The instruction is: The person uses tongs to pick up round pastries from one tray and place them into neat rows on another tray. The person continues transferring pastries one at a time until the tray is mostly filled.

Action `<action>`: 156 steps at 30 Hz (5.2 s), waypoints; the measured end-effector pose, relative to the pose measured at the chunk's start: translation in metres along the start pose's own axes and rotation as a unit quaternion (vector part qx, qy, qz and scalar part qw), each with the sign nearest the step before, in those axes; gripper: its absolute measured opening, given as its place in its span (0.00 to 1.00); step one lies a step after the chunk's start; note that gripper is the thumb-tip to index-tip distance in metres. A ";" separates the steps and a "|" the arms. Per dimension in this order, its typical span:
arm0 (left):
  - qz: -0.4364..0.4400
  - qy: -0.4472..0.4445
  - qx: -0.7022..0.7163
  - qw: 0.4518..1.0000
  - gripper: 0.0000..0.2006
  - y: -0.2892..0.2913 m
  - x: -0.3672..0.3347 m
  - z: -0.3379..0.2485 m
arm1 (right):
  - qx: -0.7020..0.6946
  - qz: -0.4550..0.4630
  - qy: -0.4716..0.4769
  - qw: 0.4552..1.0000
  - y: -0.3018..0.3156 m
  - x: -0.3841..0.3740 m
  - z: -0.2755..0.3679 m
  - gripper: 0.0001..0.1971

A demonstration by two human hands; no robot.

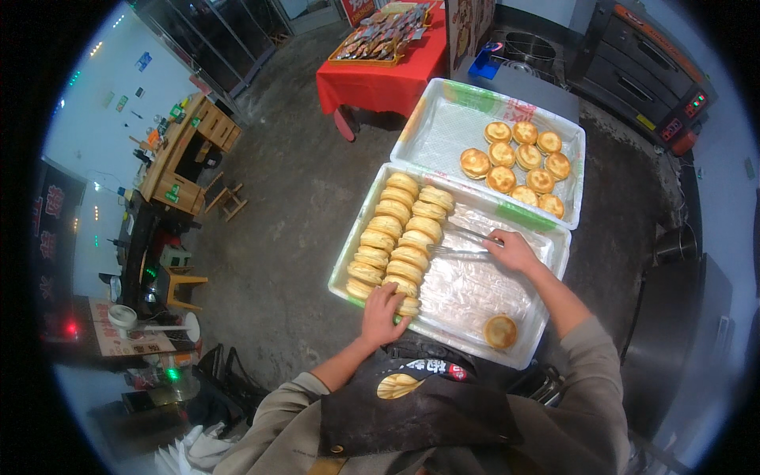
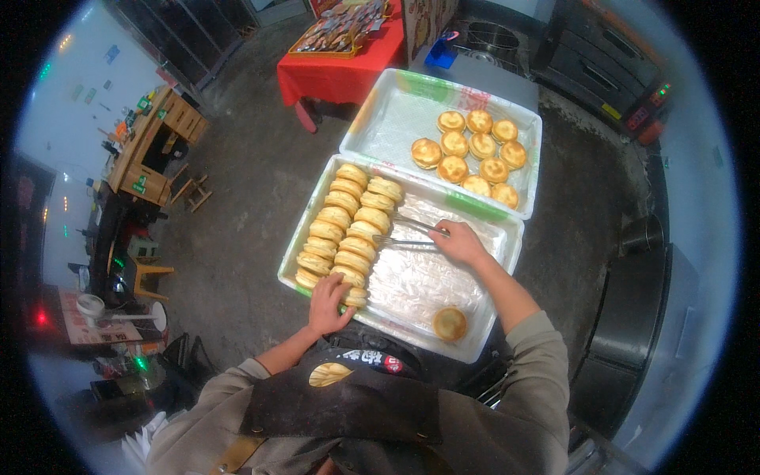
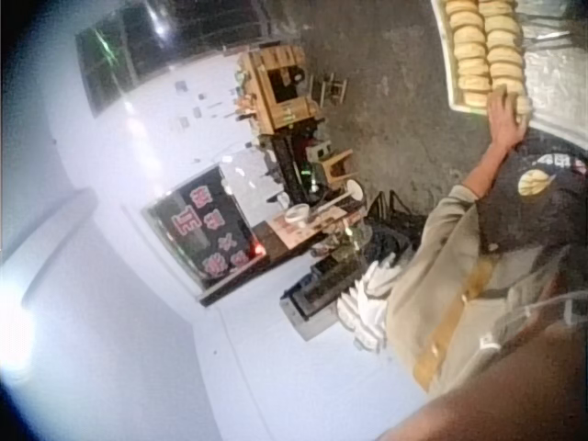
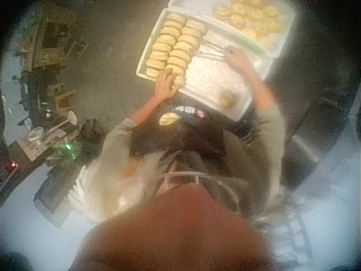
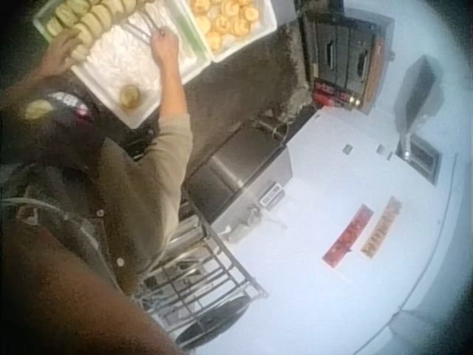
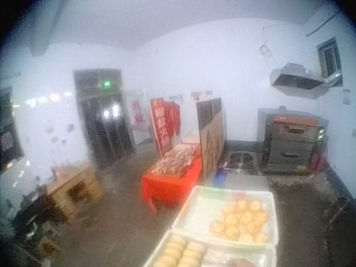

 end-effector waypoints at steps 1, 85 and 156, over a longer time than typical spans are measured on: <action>0.004 0.005 0.000 1.000 0.31 -0.001 0.000 0.001 | 0.000 -0.004 -0.008 1.000 -0.001 0.002 0.000 0.23; -0.006 0.016 -0.004 1.000 0.31 0.003 0.000 -0.001 | 0.098 -0.086 0.093 0.987 -0.053 0.014 0.034 0.30; -0.009 0.075 -0.055 0.996 0.33 -0.004 0.000 0.005 | 0.082 -0.021 0.114 0.990 -0.083 0.072 0.057 0.29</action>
Point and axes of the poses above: each hand's wrist, its own x-axis away from the middle knuckle, its own y-axis out of the back of the hand, z = x × y, the point moved 10 cm from there along -x, towards the middle knuckle, and after that the axes turned 13 degrees about -z, right-handed, at the moved point
